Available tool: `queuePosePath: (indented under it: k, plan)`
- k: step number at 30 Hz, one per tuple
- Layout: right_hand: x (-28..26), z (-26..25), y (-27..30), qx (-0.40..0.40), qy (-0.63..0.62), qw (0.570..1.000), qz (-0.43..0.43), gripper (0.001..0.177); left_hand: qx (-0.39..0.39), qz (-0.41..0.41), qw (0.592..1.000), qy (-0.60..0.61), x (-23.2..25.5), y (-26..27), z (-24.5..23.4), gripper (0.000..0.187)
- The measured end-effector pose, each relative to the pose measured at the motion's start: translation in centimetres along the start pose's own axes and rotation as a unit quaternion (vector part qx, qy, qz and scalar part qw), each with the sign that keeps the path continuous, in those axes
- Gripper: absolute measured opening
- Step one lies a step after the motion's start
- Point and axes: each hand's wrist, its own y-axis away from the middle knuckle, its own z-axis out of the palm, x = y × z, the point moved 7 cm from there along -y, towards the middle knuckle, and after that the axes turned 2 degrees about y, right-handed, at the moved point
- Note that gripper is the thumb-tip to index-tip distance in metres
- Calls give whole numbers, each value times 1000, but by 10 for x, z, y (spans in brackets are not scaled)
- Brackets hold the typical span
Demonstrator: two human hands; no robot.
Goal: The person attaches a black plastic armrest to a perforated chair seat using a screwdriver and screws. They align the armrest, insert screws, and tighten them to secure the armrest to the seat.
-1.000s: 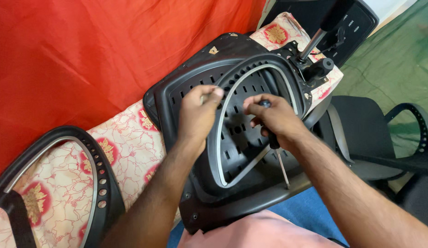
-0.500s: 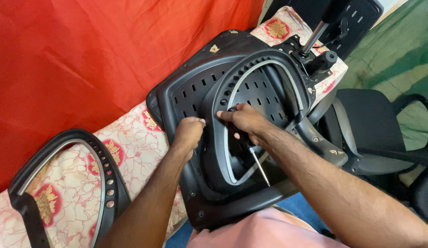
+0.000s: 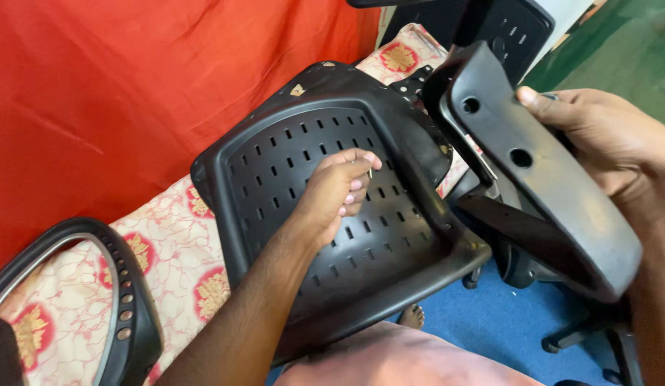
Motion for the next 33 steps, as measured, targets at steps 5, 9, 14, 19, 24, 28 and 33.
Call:
queuePosePath:
  k: [5,9,14,19,24,28,33]
  plan:
    - [41,-81,-15,20,-49,998,46,38,46,-44,998,5,-48,-32,34,15]
    - [81,-101,-29,5,-25,993,117,38,84,-47,995,-8,-75,-48,49,17]
    - [136,-87,-45,-50,-62,966,246,37,127,-49,990,-42,-99,-54,60,16]
    - [182,-44,-61,-131,-112,938,302,35,135,-47,988,-62,-109,-57,62,15]
    - [215,-19,-59,-147,-79,921,351,40,136,-55,986,-81,-120,-65,56,17]
    - [233,-17,-51,-131,-69,921,361,44,156,-63,974,-151,-132,-69,45,26]
    - [249,-19,-45,-106,-102,921,361,42,154,-3,967,-203,-137,-77,42,29]
